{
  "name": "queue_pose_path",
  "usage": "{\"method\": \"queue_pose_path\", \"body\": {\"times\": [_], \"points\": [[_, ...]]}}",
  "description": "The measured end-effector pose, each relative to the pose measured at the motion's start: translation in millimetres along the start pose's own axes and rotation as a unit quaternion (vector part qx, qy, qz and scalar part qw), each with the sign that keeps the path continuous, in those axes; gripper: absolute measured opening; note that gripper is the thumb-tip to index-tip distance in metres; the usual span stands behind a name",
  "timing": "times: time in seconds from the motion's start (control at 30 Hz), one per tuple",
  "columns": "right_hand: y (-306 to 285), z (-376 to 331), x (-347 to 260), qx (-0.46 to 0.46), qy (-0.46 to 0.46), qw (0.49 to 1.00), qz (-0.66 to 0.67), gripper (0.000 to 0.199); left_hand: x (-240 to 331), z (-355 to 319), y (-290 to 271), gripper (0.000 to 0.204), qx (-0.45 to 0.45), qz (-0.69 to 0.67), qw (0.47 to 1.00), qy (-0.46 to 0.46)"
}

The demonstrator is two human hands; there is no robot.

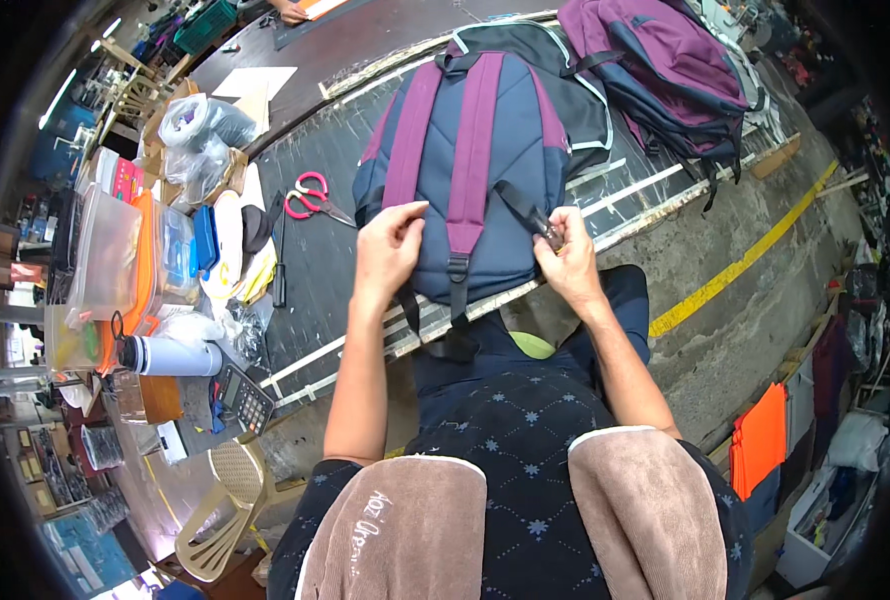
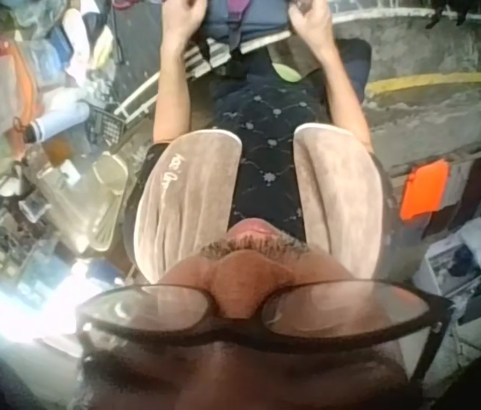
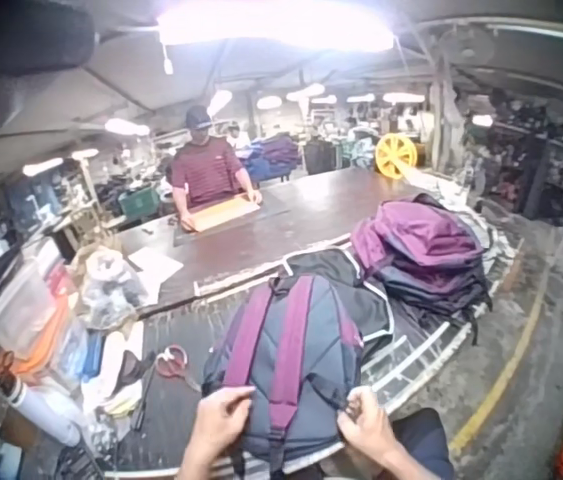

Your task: The person trims loose threads on the straps and back panel of a backpack using thread clippers, flips the backpack over, and trims threads along the front pocket and seams.

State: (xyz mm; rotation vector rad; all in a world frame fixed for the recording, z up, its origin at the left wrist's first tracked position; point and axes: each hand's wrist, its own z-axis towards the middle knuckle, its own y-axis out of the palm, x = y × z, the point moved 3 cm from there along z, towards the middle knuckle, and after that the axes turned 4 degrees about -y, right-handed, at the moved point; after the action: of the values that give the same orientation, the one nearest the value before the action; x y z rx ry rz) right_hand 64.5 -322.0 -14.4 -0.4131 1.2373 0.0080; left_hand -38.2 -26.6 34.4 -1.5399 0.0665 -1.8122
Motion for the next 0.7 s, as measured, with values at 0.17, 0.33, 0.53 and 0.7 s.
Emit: {"method": "queue_pose_path", "body": {"times": [0.17, 0.33, 0.53, 0.7], "points": [[-10.5, 3.1, 2.5, -0.002, -0.011, 1.0, 0.0, 0.028, -3.6, -1.3, 21.0, 0.028, 0.05, 0.234, 0.971, 0.012], [-10.2, 3.3, -2.9, -0.003, -0.026, 1.0, -0.004, 0.027, -4.6, 3.8, 30.1, 0.014, 0.029, 0.307, 0.95, 0.058], [-21.5, 4.6, 8.9, 0.011, -0.014, 1.0, 0.004, 0.024, -1.4, 2.2, -13.9, 0.015, 0.207, 0.132, 0.969, 0.018], [-51.7, 18.4, 1.6, 0.068, -0.046, 0.996, -0.02, 0.028, -52.6, -19.5, -157.0, 0.04, 0.313, 0.246, 0.904, -0.154]]}}
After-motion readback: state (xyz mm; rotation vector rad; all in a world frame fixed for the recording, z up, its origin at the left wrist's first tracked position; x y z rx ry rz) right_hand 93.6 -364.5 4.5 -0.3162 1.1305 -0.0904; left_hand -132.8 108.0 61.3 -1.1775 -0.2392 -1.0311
